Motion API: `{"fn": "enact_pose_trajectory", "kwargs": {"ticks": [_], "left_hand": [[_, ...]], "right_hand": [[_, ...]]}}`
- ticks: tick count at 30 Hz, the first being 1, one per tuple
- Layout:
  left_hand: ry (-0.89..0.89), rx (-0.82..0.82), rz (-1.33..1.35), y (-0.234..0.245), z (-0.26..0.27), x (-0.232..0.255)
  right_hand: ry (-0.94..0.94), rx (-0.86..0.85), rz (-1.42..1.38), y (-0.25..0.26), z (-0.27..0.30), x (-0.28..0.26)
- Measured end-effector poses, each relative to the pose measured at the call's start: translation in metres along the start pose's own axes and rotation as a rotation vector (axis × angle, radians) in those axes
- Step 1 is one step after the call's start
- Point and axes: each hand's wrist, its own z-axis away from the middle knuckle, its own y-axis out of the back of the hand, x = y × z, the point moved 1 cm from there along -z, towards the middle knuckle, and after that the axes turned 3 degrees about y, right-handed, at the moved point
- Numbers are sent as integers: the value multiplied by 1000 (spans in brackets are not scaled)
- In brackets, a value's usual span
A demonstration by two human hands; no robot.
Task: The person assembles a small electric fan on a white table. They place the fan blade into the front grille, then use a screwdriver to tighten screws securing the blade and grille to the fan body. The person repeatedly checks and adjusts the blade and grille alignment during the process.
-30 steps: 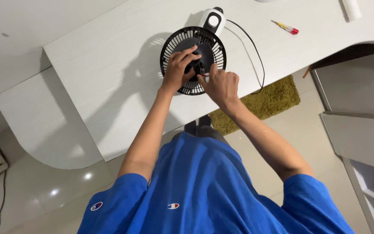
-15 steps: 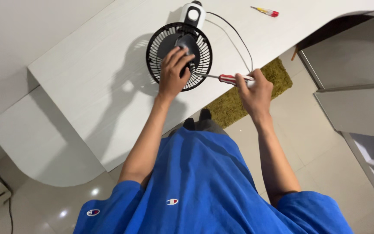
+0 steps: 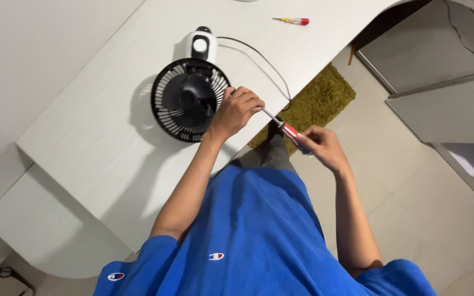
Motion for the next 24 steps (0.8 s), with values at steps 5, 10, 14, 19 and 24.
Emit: {"fn": "enact_pose_trajectory", "kwargs": {"ticks": [5,10,14,19,24], "left_hand": [[-56,-91,36,-33,-58,-3],[8,-91,38,-62,-123,-2],[82,15,101,-85,-177,-18],[363,73,232,-126,-241,-70],[539,114,168,-174,-289,-129]], "right_hand": [[-41,-95,85,10,-38,4],[-79,-46,100,51,-91,21],[-149,5,129,93,-142,48],[-175,91,44,136,-205,74],[-142,64,99,151,-282,85]]}}
